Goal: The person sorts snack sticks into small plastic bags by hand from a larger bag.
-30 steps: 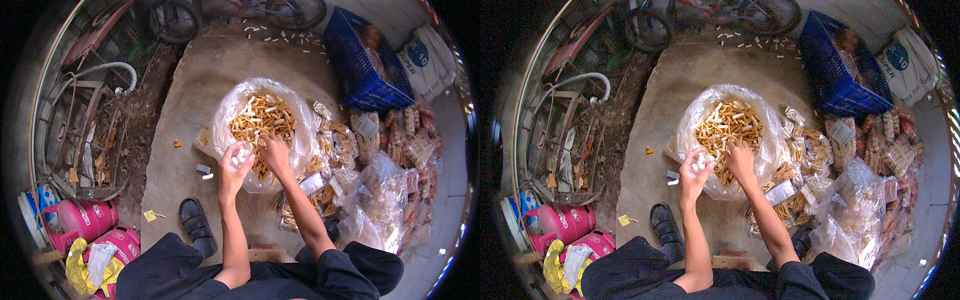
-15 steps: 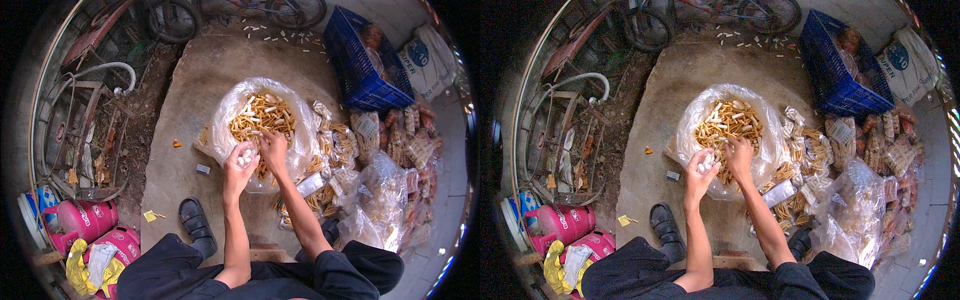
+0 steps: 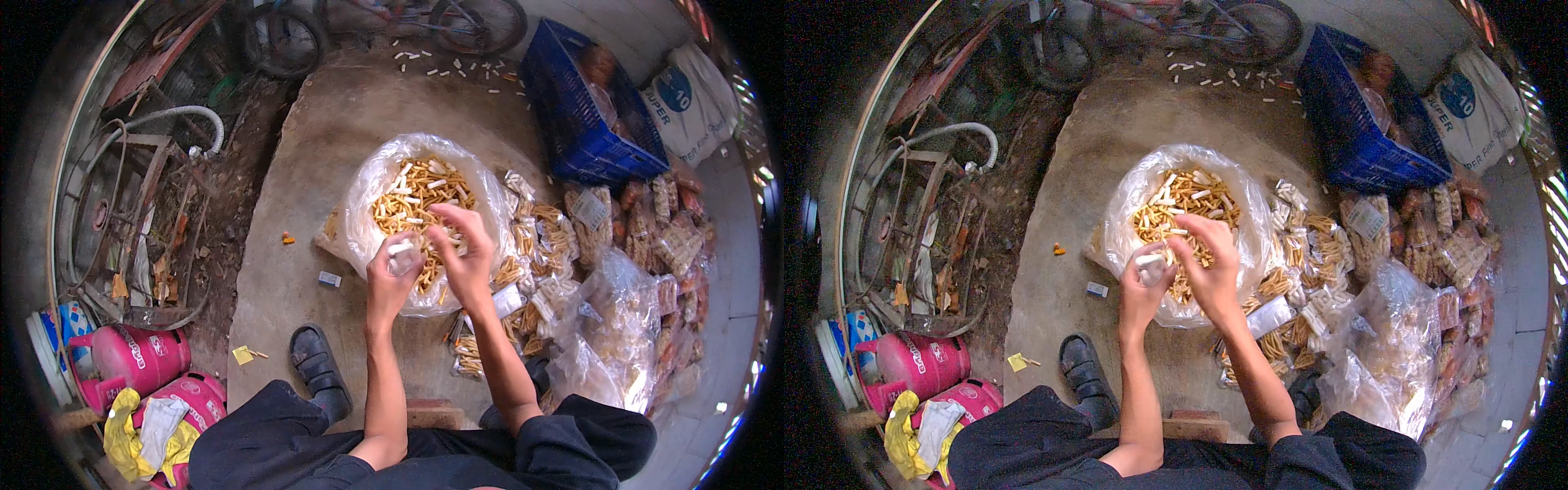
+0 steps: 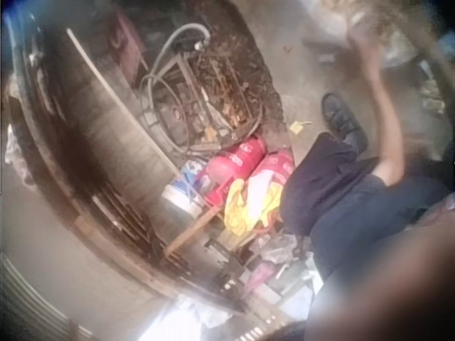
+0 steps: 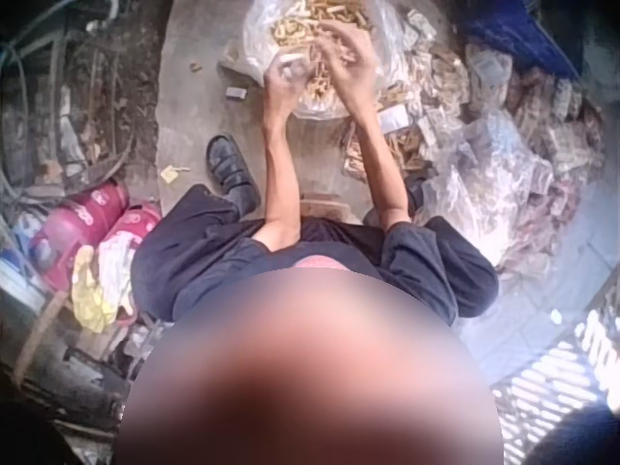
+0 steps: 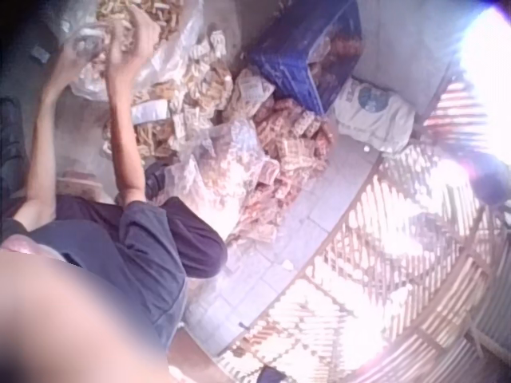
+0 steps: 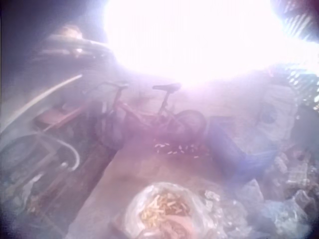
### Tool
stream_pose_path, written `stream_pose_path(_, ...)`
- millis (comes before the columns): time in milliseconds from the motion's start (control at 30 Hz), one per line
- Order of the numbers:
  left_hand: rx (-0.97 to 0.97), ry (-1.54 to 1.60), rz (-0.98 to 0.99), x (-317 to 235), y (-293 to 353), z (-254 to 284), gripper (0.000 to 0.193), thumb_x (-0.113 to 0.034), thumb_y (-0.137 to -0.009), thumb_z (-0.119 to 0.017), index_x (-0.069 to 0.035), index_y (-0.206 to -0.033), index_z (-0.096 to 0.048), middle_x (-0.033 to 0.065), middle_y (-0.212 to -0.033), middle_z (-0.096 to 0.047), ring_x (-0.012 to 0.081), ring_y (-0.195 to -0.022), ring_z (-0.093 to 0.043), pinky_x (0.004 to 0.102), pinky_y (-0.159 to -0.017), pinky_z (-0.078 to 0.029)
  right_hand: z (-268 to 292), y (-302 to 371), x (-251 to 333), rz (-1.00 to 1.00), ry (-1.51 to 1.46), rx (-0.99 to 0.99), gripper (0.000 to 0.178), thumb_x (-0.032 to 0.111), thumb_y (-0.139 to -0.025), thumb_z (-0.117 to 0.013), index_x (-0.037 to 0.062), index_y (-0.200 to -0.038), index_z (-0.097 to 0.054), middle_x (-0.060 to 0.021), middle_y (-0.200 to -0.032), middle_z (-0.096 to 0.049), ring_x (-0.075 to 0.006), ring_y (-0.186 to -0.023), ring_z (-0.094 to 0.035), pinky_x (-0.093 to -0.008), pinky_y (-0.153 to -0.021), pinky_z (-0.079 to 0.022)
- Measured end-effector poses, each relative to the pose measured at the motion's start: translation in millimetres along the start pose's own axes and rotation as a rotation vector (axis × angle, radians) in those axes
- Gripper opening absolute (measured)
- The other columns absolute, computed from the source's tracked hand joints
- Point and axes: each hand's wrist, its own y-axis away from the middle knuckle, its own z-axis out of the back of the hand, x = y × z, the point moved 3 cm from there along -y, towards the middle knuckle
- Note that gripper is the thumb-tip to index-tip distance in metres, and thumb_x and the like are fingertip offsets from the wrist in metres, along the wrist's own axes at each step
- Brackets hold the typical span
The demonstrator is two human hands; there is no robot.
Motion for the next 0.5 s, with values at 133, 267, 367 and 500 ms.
stream_pose_path(133,-0.083,0.017,0.084,5.7,-2.2,13.3,0.037,-0.003,-0.076,-0.068,-0.005,-0.111,-0.056,-0.0010,-0.081,-0.055,0.0039,-0.070,-0.051,0.0182,-0.060,-0.045,-9.8,-3.7,-39.1,-0.288,-0.145,-0.026,0.019,0.015,-0.086,-0.058,0.0009,-0.098,-0.063,-0.0110,-0.089,-0.064,-0.0174,-0.081,-0.059,-0.0285,-0.073,-0.045)
stream_pose_path(267,-0.114,0.064,0.087,4.1,-2.1,17.8,0.037,-0.003,-0.076,-0.068,-0.005,-0.111,-0.056,-0.0020,-0.079,-0.054,0.0040,-0.068,-0.050,0.0187,-0.060,-0.044,-47.6,17.0,-110.4,-0.216,0.273,0.347,0.026,0.019,-0.076,-0.065,0.0028,-0.097,-0.064,-0.0160,-0.087,-0.064,-0.0294,-0.083,-0.060,-0.0379,-0.077,-0.046)
stream_pose_path(367,-0.127,-0.012,0.087,4.8,1.4,20.8,0.038,-0.003,-0.076,-0.068,-0.004,-0.111,-0.055,-0.0018,-0.079,-0.054,0.0044,-0.068,-0.050,0.0194,-0.061,-0.045,-63.9,37.7,-115.6,-0.094,0.570,0.455,0.026,0.020,-0.073,-0.066,0.0063,-0.095,-0.065,-0.0151,-0.085,-0.063,-0.0308,-0.085,-0.059,-0.0401,-0.078,-0.046)
stream_pose_path(500,-0.136,0.027,0.111,4.3,2.9,21.1,0.039,-0.003,-0.075,-0.069,-0.005,-0.111,-0.055,-0.0017,-0.079,-0.054,0.0046,-0.069,-0.051,0.0201,-0.062,-0.045,-63.2,47.8,-117.7,-0.217,0.686,0.522,0.028,0.021,-0.069,-0.070,0.0104,-0.094,-0.066,-0.0120,-0.084,-0.064,-0.0293,-0.087,-0.058,-0.0399,-0.077,-0.045)
